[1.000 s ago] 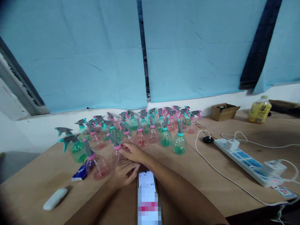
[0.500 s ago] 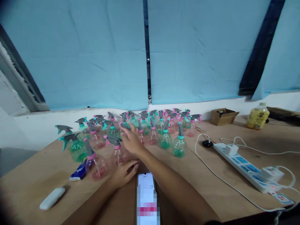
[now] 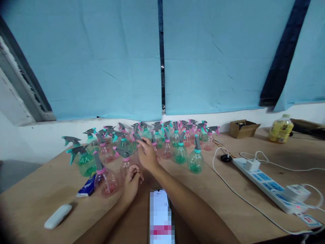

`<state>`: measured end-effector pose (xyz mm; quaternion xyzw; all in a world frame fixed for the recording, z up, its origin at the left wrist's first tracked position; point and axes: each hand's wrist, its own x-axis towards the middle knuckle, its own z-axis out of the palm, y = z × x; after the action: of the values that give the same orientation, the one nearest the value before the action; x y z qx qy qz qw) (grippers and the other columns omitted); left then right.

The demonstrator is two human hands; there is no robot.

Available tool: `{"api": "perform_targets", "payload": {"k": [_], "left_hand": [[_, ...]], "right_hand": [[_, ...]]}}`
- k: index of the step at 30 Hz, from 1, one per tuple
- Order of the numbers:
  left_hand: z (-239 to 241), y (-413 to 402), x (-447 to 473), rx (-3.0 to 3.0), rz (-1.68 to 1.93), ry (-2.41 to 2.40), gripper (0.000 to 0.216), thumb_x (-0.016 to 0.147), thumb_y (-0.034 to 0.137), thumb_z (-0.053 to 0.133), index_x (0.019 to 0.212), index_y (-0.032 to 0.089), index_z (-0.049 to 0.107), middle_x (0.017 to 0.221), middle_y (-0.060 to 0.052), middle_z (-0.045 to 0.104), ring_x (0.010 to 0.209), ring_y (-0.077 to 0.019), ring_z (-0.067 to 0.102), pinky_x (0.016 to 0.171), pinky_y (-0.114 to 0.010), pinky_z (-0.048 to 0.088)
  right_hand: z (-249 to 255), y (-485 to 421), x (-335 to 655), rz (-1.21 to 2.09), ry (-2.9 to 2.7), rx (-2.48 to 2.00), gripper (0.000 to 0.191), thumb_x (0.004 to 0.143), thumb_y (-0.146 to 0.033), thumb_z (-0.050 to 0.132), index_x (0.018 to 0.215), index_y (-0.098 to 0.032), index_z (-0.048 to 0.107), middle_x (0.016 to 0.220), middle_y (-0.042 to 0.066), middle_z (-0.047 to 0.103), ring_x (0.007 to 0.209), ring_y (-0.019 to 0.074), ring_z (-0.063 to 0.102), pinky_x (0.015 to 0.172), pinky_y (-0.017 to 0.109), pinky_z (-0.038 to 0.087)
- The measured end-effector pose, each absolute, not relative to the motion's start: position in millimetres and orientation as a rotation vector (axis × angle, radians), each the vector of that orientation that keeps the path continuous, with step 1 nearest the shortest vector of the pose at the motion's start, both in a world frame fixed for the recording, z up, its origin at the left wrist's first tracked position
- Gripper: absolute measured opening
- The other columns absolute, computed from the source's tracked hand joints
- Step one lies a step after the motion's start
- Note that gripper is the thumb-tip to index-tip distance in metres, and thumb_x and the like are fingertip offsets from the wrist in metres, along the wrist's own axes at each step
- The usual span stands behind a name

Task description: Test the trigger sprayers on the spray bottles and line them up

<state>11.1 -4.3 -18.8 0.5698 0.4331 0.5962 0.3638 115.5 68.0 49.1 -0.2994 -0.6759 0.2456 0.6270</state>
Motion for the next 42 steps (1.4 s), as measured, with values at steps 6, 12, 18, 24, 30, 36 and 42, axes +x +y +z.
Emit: {"api": "perform_targets", "payload": {"k": [6,12,18,24,30,36,42], "left_hand": [[-23,-2,13,1.368,1.555,1.12,0.02,0.081,0.027,0.055,0.085,0.024,0.036,0.061,0.011,0.041,0.049,-0.0066,0.043,0.05,-0.017,0.034],[-25,2,14,1.337,1.488,1.177,0.032,0.078,0.033,0.059,0.104,0.024,0.042,0.061,0.011,0.045,0.048,-0.008,0.045,0.047,-0.018,0.031],[-30,3,12,1.439,1.421,1.15,0.029,0.081,0.033,0.059,0.106,0.024,0.046,0.061,0.01,0.044,0.051,-0.0095,0.046,0.05,-0.019,0.034],[-24,2,11,1.476,1.214,1.171,0.021,0.078,0.039,0.062,0.086,0.02,0.056,0.064,0.007,0.048,0.05,-0.0081,0.039,0.048,-0.019,0.027],[-14,-3,12,1.384,1.11,1.159,0.027,0.073,0.044,0.067,0.081,0.019,0.059,0.059,0.008,0.04,0.049,-0.0073,0.034,0.046,-0.019,0.018],[-14,-2,9,1.421,0.927,1.084,0.048,0.073,0.053,0.067,0.058,0.02,0.035,0.051,0.01,0.028,0.047,-0.0063,0.022,0.047,-0.021,0.015],[-18,2,9,1.462,0.903,1.115,0.051,0.073,0.058,0.066,0.058,0.021,0.034,0.052,0.009,0.03,0.046,-0.0064,0.024,0.047,-0.022,0.015]], "right_hand": [[49,57,144,0.425,-1.353,-0.67,0.026,0.092,-0.027,0.052,0.109,-0.024,0.073,0.119,0.008,0.057,0.108,0.0195,0.058,0.095,0.034,0.047],[22,55,174,0.39,-1.357,-0.699,0.023,0.089,-0.029,0.057,0.108,-0.024,0.069,0.11,0.008,0.061,0.107,0.0204,0.058,0.091,0.034,0.05],[15,56,182,0.668,-1.312,-0.653,0.052,0.083,-0.034,0.066,0.132,-0.024,0.052,0.121,0.009,0.062,0.098,0.0197,0.062,0.085,0.034,0.053],[20,65,180,0.84,-1.533,-0.675,0.034,0.079,-0.029,0.066,0.111,-0.02,0.068,0.094,0.004,0.07,0.078,0.0176,0.063,0.076,0.033,0.053],[29,68,185,1.254,-1.576,-0.533,0.033,0.073,-0.02,0.057,0.103,-0.021,0.071,0.095,0.004,0.072,0.071,0.0154,0.065,0.07,0.029,0.052],[28,66,188,1.321,-1.511,-0.499,0.026,0.063,-0.016,0.051,0.079,-0.018,0.072,0.079,0.003,0.07,0.061,0.0138,0.059,0.059,0.026,0.046],[22,76,193,1.332,-1.633,-0.492,0.028,0.064,-0.02,0.052,0.083,-0.018,0.073,0.073,0.002,0.069,0.063,0.0149,0.061,0.059,0.025,0.045]]}}
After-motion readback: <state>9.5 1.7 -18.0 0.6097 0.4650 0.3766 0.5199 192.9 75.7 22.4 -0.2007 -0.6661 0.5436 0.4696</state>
